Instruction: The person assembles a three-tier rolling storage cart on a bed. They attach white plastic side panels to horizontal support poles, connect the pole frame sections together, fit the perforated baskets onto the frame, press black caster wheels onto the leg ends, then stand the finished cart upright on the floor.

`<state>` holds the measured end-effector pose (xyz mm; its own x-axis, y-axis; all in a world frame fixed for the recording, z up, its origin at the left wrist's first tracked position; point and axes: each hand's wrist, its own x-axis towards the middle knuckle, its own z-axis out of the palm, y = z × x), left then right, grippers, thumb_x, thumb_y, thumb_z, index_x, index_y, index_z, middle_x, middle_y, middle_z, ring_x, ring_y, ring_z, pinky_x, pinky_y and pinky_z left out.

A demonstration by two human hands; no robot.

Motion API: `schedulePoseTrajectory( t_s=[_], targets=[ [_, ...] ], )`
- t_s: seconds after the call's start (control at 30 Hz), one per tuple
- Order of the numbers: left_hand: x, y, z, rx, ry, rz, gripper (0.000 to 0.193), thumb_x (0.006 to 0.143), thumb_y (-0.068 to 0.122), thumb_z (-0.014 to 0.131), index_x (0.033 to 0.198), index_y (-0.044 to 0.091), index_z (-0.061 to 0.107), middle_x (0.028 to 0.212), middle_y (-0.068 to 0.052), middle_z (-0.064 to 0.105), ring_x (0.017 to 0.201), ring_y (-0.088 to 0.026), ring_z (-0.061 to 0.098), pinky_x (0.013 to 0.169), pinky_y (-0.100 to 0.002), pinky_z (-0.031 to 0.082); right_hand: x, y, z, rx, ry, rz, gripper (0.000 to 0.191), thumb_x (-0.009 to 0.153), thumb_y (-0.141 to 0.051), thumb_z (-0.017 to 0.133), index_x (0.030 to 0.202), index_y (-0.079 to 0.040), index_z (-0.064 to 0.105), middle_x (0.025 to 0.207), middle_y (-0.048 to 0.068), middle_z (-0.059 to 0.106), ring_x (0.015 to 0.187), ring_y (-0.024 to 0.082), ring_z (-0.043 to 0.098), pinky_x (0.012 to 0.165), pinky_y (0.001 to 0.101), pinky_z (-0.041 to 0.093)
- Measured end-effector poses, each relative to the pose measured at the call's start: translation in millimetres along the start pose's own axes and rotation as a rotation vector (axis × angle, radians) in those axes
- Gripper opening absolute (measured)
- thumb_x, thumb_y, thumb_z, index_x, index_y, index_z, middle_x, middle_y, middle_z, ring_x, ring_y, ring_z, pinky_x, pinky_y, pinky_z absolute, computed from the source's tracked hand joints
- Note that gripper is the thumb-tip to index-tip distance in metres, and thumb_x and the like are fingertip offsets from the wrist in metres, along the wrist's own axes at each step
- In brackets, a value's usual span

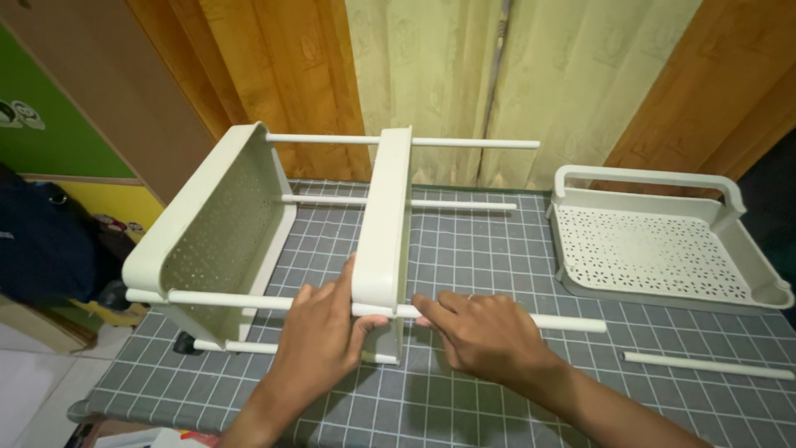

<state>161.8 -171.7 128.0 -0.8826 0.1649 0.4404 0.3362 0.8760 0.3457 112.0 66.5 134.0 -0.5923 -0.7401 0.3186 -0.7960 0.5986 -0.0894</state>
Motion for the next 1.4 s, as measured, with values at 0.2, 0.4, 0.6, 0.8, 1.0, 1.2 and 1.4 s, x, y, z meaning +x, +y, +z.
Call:
schedulePoseTrajectory(
  t_s=[0.2,0.4,0.6,0.8,1.0,1.2,1.4],
  targets=[
    [-0.8,1.3,-0.3,-0.041,0.078,0.078,0.078,0.087,0.029,0.073,0.145,-0.01,0.04,0.084,-0.017,0.07,0.079,-0.032,0.065,0.072,-0.043,0.041,5.8,-3.5,-6.4,0.233,0.078,0.074,0.027,0.092,-0.019,0.062,0.114,-0.016,0.077,0.095,0.013,0.078,0.065,0.031,0.074,0.051,0.0424,0.057],
    [-1.1,13.1,-7.1,0.039,0.083,0.028,0.072,0.086,0.028,0.074,0.143,-0.004,0.043,0.09,-0.017,0.071,0.087,-0.034,0.066,0.081,-0.046,0.042,9.9,-13.7,-28.4,0.254,-0.131,0.164,0.029,0.098,-0.026,0.055,0.119,-0.018,0.073,0.1,0.009,0.078,0.081,0.031,0.073,0.066,0.0443,0.057],
    [-37.2,57.1,32.2,0.282,0.562,0.241,0.04,0.088,0.015,0.069,0.122,-0.002,0.058,0.11,-0.026,0.067,0.103,-0.04,0.065,0.093,-0.046,0.049,-23.9,3.5,-56.3,0.034,0.102,0.051,0.043,0.096,-0.036,0.064,0.13,-0.01,0.066,0.101,0.012,0.064,0.092,0.032,0.062,0.074,0.0452,0.051],
    [-31.7,84.6,93.6,-0.114,0.166,0.645,0.028,0.077,0.012,0.071,0.102,0.001,0.068,0.101,-0.013,0.068,0.091,-0.029,0.068,0.076,-0.04,0.055,-96.6,48.2,-100.5,-0.027,0.386,0.244,0.028,0.093,-0.022,0.068,0.119,-0.012,0.07,0.1,0.008,0.067,0.098,0.03,0.064,0.085,0.044,0.052],
    [5.4,134.3,160.6,-0.372,-0.037,0.42,0.014,0.084,0.007,0.068,0.098,0.009,0.068,0.098,-0.008,0.07,0.092,-0.029,0.069,0.073,-0.039,0.054,-182.9,107.4,-109.2,-0.131,0.383,0.505,0.028,0.094,-0.018,0.067,0.122,-0.012,0.07,0.102,0.01,0.069,0.101,0.033,0.063,0.087,0.0452,0.051],
    [43.7,177.0,228.7,-0.606,-0.307,0.117,0.022,0.089,0.013,0.063,0.11,0.011,0.068,0.1,-0.008,0.074,0.086,-0.025,0.073,0.076,-0.037,0.057,-274.9,183.3,-80.3,-0.028,0.391,0.74,0.034,0.089,-0.013,0.067,0.123,-0.01,0.068,0.106,0.012,0.069,0.104,0.033,0.064,0.092,0.0445,0.05],
    [65.2,211.5,293.6,-0.629,-0.439,-0.062,0.028,0.088,0.016,0.063,0.115,0.013,0.067,0.106,-0.005,0.072,0.08,-0.026,0.072,0.077,-0.037,0.057,-354.4,253.7,-28.5,0.021,0.395,0.876,0.038,0.088,-0.011,0.068,0.126,-0.005,0.064,0.113,0.015,0.069,0.105,0.033,0.067,0.095,0.0419,0.052]
  ],
)
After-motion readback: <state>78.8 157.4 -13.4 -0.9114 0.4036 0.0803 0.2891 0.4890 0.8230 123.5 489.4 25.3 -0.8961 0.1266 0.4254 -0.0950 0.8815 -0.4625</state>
